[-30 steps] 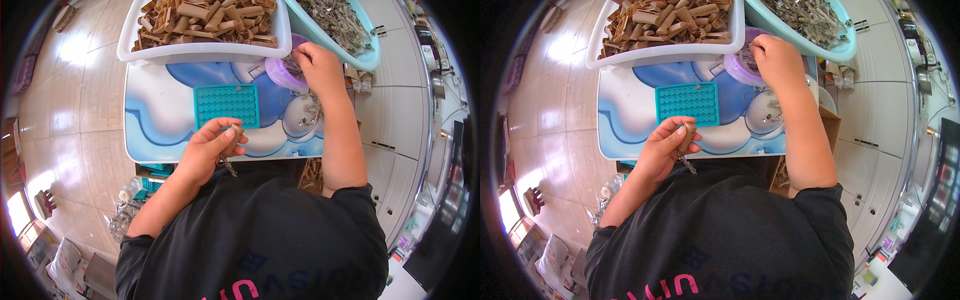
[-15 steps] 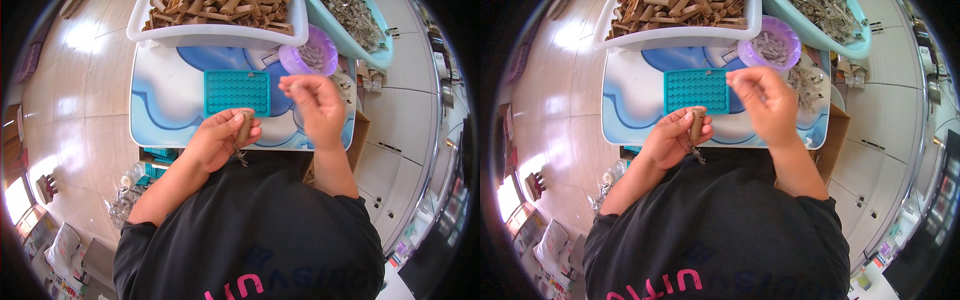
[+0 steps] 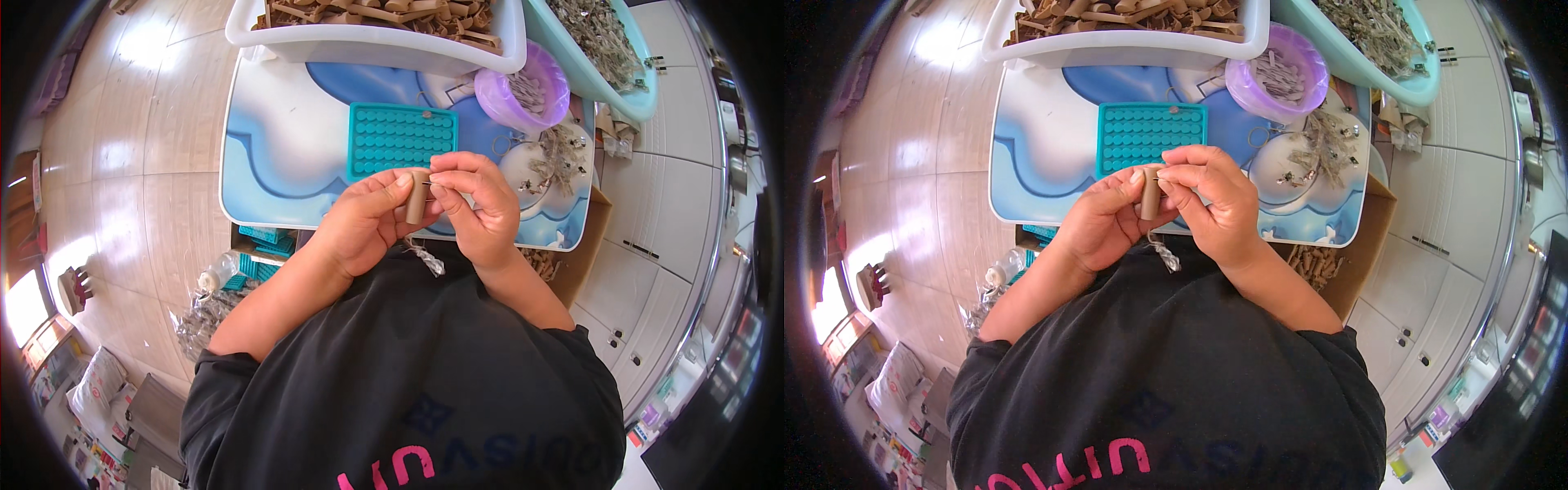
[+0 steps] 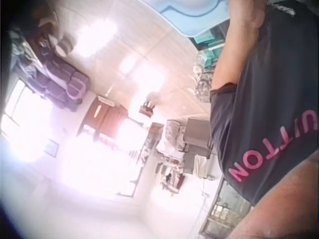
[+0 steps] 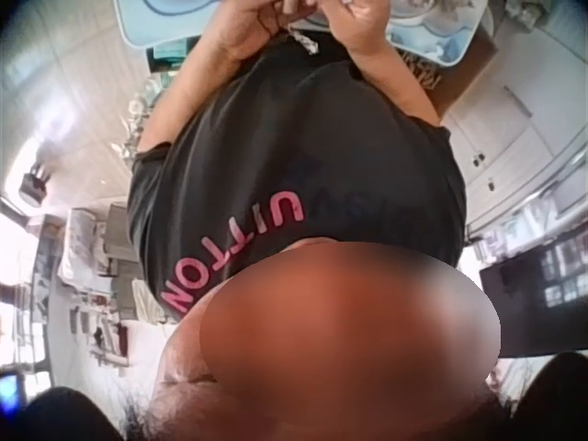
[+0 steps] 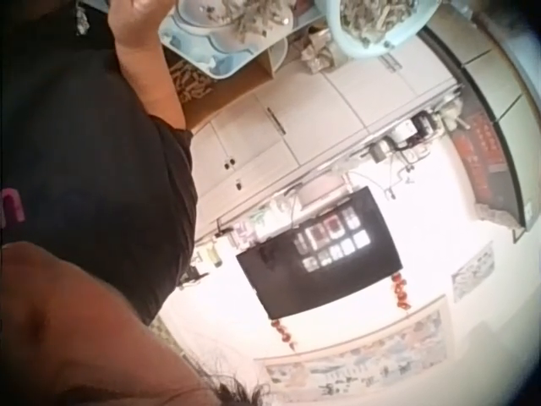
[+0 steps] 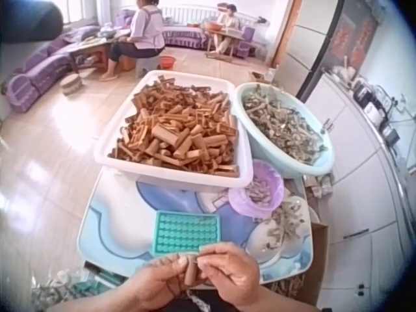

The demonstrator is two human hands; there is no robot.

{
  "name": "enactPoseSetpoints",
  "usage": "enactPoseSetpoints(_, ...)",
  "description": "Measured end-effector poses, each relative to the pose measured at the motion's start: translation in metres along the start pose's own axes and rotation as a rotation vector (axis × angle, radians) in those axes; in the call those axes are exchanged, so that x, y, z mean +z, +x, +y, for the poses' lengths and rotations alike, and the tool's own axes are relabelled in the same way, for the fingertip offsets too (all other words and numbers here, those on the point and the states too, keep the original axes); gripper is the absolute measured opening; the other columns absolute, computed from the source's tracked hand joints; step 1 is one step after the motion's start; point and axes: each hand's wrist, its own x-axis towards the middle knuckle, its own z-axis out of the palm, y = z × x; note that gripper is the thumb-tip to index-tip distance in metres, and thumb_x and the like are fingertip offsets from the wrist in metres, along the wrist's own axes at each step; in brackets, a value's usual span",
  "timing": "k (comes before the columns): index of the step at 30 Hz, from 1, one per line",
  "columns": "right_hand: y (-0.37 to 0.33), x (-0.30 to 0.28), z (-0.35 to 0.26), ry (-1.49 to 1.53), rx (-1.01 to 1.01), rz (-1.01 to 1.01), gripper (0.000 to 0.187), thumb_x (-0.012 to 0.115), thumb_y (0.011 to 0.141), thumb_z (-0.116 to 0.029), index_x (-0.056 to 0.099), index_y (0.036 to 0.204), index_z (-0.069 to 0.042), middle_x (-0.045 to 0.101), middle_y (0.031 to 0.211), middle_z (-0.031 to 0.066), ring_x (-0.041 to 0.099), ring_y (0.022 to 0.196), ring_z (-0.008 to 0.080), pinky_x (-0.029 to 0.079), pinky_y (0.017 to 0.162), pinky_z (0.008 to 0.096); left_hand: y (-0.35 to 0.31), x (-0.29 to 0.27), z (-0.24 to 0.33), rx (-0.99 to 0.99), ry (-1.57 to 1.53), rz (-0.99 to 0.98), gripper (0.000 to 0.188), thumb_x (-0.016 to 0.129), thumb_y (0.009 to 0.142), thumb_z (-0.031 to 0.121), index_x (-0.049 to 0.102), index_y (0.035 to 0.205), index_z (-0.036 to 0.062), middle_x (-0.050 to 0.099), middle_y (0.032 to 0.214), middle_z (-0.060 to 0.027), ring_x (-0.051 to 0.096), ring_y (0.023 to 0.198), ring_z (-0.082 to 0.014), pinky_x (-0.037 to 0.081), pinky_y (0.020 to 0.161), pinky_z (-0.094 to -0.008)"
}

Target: The person assembles small electronic connectors by hand, inserting pins into plastic housings.

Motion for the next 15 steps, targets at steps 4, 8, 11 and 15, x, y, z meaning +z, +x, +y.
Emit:
enactPoseSetpoints(4, -0.0015, 0.0011, 0.0006, 0.053, 0.058, 0.004, 0.012, 0.067, 0.076, 0.001, 0.064, 0.087, -0.002, 0.062, 0.094, 0.0109, 0.062, 0.083, 0.0197, 0.052, 0.068, 0.0273, 0.0019, -0.0014, -0.0006, 0.033, 0.006, -0.004, 0.033, 0.044, 0.095, 0.025, 0.050, 0.114, -0.0017, 0.060, 0.102, -0.0084, 0.058, 0.097, -0.0181, 0.044, 0.091, -0.0330)
enactPoseSetpoints(8, 0.0019, -0.0007, 0.0014, -0.015, 0.012, -0.020, 0.012, 0.066, 0.075, 0.002, 0.064, 0.087, -0.003, 0.063, 0.093, 0.0107, 0.062, 0.081, 0.0204, 0.051, 0.066, 0.0277, 0.0018, 0.0002, 0.0016, 0.015, 0.027, -0.048, 0.033, 0.044, 0.095, 0.024, 0.050, 0.114, -0.0018, 0.061, 0.101, -0.0084, 0.058, 0.098, -0.0185, 0.043, 0.091, -0.0323)
enactPoseSetpoints(11, 0.0025, -0.0005, 0.0008, -0.041, 0.030, -0.038, 0.015, 0.067, 0.074, 0.002, 0.065, 0.088, -0.002, 0.064, 0.093, 0.0107, 0.062, 0.082, 0.0217, 0.050, 0.070, 0.0287, 0.0034, -0.0045, -0.0015, 0.039, 0.037, -0.008, 0.034, 0.045, 0.094, 0.025, 0.051, 0.115, -0.0008, 0.061, 0.103, -0.0078, 0.059, 0.097, -0.0177, 0.043, 0.090, -0.0323)
enactPoseSetpoints(15, 0.0002, -0.0011, 0.0047, -0.047, 0.005, -0.008, 0.019, 0.068, 0.072, 0.002, 0.062, 0.090, -0.002, 0.064, 0.091, 0.0109, 0.062, 0.081, 0.0233, 0.049, 0.071, 0.0298, 0.0022, 0.0015, 0.0002, 0.024, 0.024, 0.001, 0.032, 0.044, 0.095, 0.024, 0.052, 0.113, -0.0007, 0.061, 0.102, -0.0079, 0.059, 0.096, -0.0175, 0.044, 0.091, -0.0332)
